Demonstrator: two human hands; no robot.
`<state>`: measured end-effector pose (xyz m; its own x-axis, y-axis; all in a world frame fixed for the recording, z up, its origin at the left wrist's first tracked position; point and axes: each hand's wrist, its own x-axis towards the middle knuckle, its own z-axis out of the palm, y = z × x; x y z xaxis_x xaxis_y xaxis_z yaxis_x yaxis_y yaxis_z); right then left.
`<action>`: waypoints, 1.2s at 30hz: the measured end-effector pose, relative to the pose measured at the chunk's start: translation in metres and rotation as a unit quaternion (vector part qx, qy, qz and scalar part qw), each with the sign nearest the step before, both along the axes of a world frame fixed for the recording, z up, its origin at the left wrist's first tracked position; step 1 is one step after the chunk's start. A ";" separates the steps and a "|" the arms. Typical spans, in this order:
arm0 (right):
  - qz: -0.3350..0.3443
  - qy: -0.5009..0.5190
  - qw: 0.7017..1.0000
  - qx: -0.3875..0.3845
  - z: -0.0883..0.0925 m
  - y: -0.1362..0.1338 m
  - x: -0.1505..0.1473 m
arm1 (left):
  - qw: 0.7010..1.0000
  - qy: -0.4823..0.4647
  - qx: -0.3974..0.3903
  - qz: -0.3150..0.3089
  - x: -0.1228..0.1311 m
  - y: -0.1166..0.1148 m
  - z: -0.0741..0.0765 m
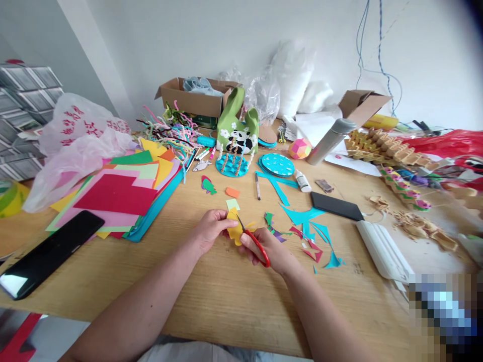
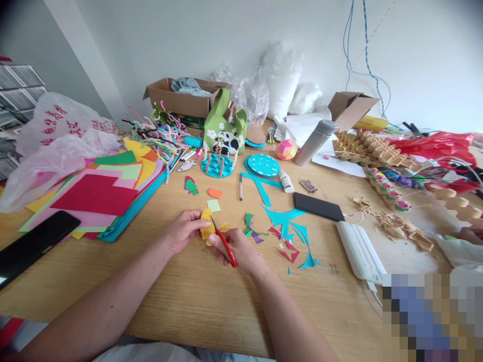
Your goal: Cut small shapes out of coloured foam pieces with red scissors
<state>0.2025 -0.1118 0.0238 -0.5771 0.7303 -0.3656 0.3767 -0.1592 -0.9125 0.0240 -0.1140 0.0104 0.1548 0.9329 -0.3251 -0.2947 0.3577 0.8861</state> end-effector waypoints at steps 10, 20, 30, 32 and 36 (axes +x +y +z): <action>-0.002 -0.002 1.000 0.002 -0.002 0.001 0.001 | 1.000 0.007 -0.012 -0.007 0.000 -0.002 0.003; 0.001 -0.003 1.000 0.005 0.001 0.000 0.001 | 1.000 -0.014 -0.004 0.017 0.002 -0.001 0.003; 0.011 0.013 1.000 0.003 -0.005 0.001 0.001 | 1.000 0.002 0.001 0.009 0.002 -0.002 0.000; 0.013 0.013 1.000 0.006 -0.006 0.001 0.001 | 1.000 0.001 0.000 0.004 0.002 -0.002 0.001; 0.014 0.013 1.000 0.005 -0.004 0.001 0.001 | 1.000 0.006 0.000 0.005 0.003 -0.002 0.003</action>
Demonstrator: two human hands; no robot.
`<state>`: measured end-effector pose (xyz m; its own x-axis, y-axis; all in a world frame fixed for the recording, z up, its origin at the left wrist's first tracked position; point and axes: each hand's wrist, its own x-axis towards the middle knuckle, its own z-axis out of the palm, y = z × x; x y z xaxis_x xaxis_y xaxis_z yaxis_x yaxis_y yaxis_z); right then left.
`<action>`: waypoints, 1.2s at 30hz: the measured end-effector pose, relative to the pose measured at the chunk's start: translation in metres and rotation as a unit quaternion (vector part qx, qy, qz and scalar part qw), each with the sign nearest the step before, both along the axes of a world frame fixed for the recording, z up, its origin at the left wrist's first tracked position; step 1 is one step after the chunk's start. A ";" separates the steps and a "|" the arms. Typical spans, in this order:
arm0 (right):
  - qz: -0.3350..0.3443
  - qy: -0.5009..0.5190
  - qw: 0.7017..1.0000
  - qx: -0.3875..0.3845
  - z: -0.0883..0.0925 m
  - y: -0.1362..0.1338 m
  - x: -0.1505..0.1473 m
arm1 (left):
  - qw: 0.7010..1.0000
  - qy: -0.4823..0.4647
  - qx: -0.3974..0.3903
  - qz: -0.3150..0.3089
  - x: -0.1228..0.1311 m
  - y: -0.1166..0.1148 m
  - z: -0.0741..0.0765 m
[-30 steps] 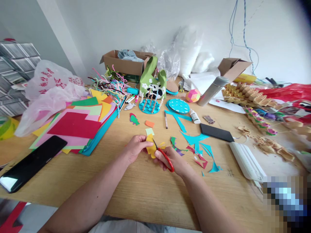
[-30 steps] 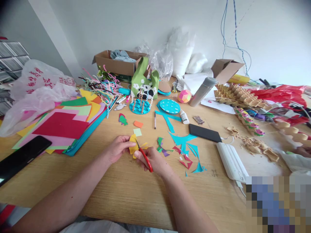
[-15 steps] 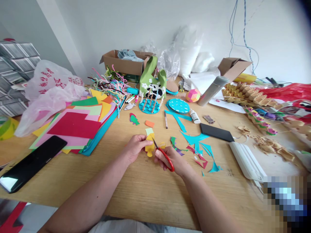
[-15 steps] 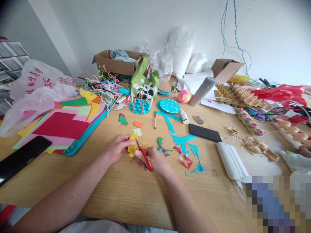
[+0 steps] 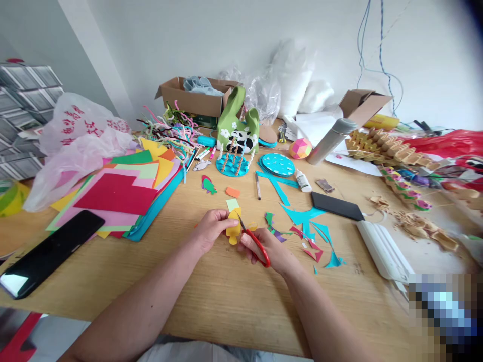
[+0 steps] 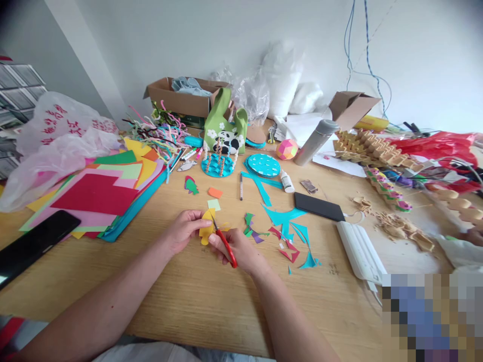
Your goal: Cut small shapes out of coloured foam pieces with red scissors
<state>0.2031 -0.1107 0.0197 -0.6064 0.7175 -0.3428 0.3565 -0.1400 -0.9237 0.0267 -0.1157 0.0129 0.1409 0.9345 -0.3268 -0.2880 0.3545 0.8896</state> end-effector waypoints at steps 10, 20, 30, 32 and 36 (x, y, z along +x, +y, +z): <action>-0.005 -0.013 1.000 0.002 0.003 0.000 0.001 | 1.000 0.014 -0.005 0.001 -0.001 0.000 0.001; -0.002 -0.008 1.000 0.010 0.003 0.000 0.002 | 1.000 0.005 -0.002 0.005 -0.002 0.001 -0.002; 0.005 -0.006 1.000 -0.001 0.005 0.000 0.001 | 1.000 0.018 -0.001 -0.009 -0.002 0.000 0.001; 0.004 -0.005 1.000 -0.001 0.005 0.000 0.001 | 1.000 0.019 -0.001 -0.009 -0.002 0.000 0.001; 0.003 0.001 1.000 -0.002 0.004 0.000 0.001 | 1.000 0.021 0.004 -0.010 -0.002 0.001 -0.001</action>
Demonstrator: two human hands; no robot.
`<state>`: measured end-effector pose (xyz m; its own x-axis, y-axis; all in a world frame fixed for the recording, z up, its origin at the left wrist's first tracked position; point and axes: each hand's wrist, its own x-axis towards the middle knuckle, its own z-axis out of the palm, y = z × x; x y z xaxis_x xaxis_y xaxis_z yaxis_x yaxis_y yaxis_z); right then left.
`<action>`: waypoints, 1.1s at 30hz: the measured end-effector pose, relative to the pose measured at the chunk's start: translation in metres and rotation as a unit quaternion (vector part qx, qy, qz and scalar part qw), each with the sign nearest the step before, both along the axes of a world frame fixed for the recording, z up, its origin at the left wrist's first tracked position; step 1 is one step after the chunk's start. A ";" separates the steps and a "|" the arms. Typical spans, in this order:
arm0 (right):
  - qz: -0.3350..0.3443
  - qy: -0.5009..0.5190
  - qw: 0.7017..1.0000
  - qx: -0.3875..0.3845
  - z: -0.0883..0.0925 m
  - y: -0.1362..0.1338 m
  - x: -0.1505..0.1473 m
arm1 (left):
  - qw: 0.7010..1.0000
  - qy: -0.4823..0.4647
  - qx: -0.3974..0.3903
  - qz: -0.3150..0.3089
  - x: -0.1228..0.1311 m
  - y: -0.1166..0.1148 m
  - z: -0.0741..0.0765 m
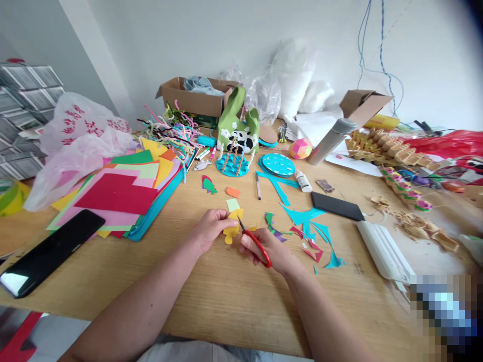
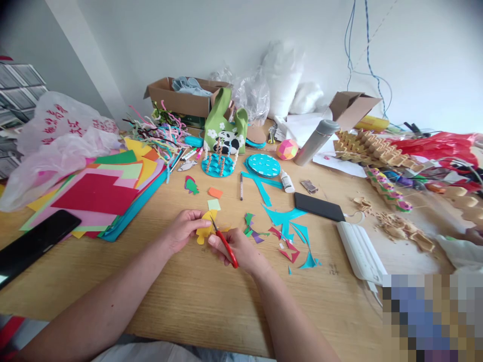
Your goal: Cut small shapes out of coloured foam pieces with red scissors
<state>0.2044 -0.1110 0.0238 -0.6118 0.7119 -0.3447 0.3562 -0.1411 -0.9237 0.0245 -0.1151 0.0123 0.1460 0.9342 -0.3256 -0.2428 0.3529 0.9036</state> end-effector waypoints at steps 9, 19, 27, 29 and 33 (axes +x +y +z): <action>0.000 -0.021 1.000 0.000 0.002 0.001 0.000 | 1.000 0.000 -0.003 0.001 -0.003 0.001 -0.002; -0.009 -0.019 1.000 -0.001 0.001 0.001 0.001 | 0.999 -0.016 0.003 0.034 -0.001 0.001 -0.001; -0.012 -0.004 1.000 -0.012 -0.003 0.000 0.002 | 1.000 -0.019 0.001 0.023 -0.002 0.001 -0.002; -0.011 -0.002 1.000 -0.015 -0.003 0.000 0.001 | 0.999 -0.022 -0.003 0.028 -0.001 0.001 -0.001; -0.005 -0.004 1.000 -0.010 -0.001 0.000 0.001 | 0.999 -0.027 -0.003 0.023 -0.001 0.001 0.000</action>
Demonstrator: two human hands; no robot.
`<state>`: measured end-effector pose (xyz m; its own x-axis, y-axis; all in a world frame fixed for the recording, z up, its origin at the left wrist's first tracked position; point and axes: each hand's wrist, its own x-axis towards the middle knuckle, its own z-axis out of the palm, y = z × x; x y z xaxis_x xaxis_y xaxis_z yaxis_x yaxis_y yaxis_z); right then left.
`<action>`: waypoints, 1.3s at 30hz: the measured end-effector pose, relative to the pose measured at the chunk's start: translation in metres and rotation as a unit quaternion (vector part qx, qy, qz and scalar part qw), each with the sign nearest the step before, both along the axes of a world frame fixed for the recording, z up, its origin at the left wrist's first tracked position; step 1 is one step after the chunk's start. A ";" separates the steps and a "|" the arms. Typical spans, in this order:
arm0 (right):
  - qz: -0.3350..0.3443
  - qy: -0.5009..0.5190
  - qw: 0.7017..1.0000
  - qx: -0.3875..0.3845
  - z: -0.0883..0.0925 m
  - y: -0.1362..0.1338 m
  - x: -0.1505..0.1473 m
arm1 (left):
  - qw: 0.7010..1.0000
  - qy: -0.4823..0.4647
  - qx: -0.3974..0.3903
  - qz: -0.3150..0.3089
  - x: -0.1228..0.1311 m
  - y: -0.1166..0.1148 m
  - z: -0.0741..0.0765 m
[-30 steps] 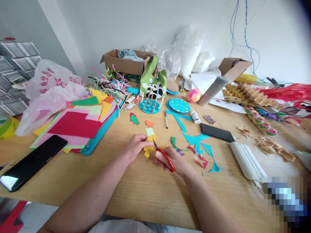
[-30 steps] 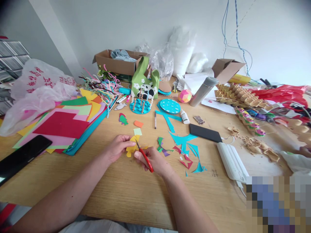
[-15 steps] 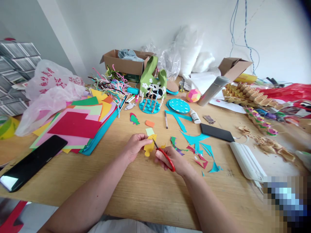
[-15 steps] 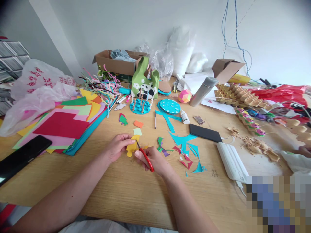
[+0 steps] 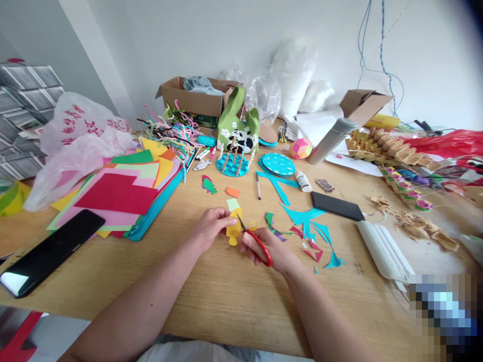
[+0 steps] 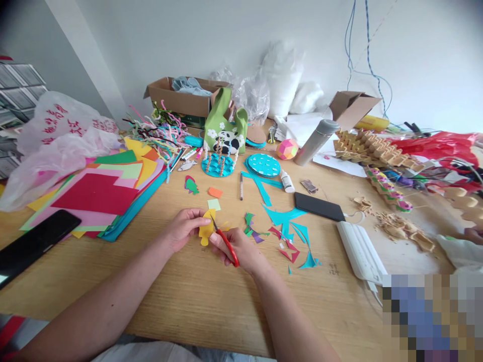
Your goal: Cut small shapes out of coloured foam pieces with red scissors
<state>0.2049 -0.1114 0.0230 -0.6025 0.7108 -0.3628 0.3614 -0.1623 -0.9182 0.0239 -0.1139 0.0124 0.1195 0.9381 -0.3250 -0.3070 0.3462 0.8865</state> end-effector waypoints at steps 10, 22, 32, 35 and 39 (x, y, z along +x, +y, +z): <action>0.005 0.006 1.000 0.001 0.001 0.000 -0.001 | 1.000 -0.010 0.008 -0.017 0.001 -0.001 0.000; 0.004 0.012 1.000 0.008 -0.003 0.000 0.000 | 1.000 -0.017 0.010 -0.020 0.001 -0.001 0.001; 0.003 0.008 1.000 0.002 -0.002 0.000 -0.001 | 1.000 -0.008 0.013 -0.023 0.001 -0.001 0.000; -0.001 0.005 1.000 0.001 0.000 0.000 -0.001 | 1.000 -0.005 0.011 -0.023 0.000 -0.001 0.000; -0.006 -0.003 1.000 0.000 0.001 0.000 -0.002 | 1.000 -0.008 0.009 -0.024 0.000 -0.001 0.000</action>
<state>0.2033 -0.1111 0.0243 -0.5919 0.7184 -0.3655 0.3645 -0.1658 -0.9163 0.0243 -0.1150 0.0126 0.1689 0.9368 -0.3064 -0.3041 0.3452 0.8879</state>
